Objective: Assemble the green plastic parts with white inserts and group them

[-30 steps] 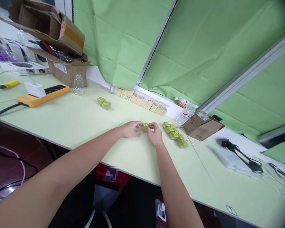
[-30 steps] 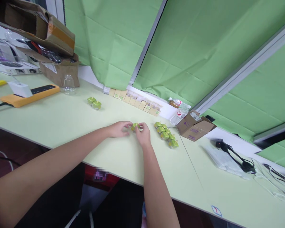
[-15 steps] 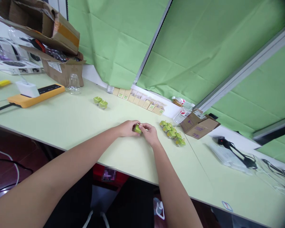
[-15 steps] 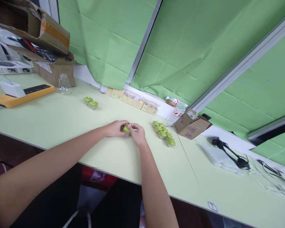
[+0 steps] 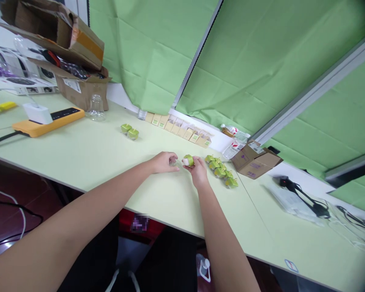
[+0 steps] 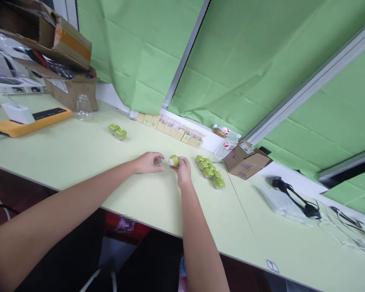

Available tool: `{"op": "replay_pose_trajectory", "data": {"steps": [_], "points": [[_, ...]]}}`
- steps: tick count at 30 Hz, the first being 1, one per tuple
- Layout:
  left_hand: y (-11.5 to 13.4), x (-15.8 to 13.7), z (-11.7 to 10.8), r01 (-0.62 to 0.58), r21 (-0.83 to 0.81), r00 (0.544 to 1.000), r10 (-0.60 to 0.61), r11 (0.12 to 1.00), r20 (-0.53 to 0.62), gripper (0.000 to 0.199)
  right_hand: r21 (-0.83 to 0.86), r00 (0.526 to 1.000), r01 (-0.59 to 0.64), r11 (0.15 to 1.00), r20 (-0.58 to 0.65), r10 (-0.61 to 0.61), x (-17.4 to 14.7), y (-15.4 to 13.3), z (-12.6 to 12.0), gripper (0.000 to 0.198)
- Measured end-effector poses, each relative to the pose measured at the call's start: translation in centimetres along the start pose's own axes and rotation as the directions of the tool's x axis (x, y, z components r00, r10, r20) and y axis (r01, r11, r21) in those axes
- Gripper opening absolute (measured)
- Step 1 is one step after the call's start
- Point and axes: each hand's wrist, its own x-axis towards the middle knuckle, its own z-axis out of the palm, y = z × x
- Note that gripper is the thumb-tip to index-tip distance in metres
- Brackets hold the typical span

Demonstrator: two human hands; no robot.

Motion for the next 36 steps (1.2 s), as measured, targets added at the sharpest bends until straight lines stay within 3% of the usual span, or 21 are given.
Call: {"op": "replay_pose_trajectory", "data": {"steps": [5,10,12,15,18,21,30,36], "points": [[-0.5,0.3,-0.6,0.145,0.231,0.98,-0.107,0.962,-0.169,0.045,0.162,0.972,-0.189,0.969,-0.109,0.208,0.0,-0.7,-0.1,0.011],[-1.2,0.6,-1.3,0.264,0.43,0.941,-0.134,0.863,-0.309,0.044,0.164,0.979,-0.199,0.966,0.072,0.189,-0.6,-0.7,0.0,0.024],[-1.2,0.6,-1.2,0.225,0.462,0.936,-0.058,0.858,-0.348,0.053,0.115,0.972,-0.209,0.971,0.134,0.194,-0.9,-0.6,0.1,0.031],[-0.5,0.3,-0.9,0.006,0.49,0.944,0.157,0.872,-0.291,0.058,0.019,0.947,-0.247,0.969,0.219,0.237,-1.2,-0.6,0.1,0.03],[1.1,-0.4,-0.3,-0.286,0.44,0.919,0.374,0.851,-0.126,0.055,-0.024,0.923,-0.253,0.967,0.295,0.248,-1.3,-0.5,0.1,0.029],[2.2,-0.8,0.5,-0.416,0.304,0.897,0.442,0.857,-0.018,0.055,-0.068,0.896,-0.235,0.97,0.372,0.243,-1.5,-0.5,0.2,0.028],[2.0,-0.5,0.8,-0.418,0.011,0.906,0.418,0.908,-0.07,0.04,-0.199,0.88,-0.179,0.963,0.406,0.247,-1.1,-0.2,0.2,0.019],[1.9,-0.6,1.1,-0.36,-0.056,0.933,0.358,0.931,-0.048,0.053,-0.285,0.884,-0.178,0.942,0.374,0.28,-0.9,0.1,0.0,0.016]]}}
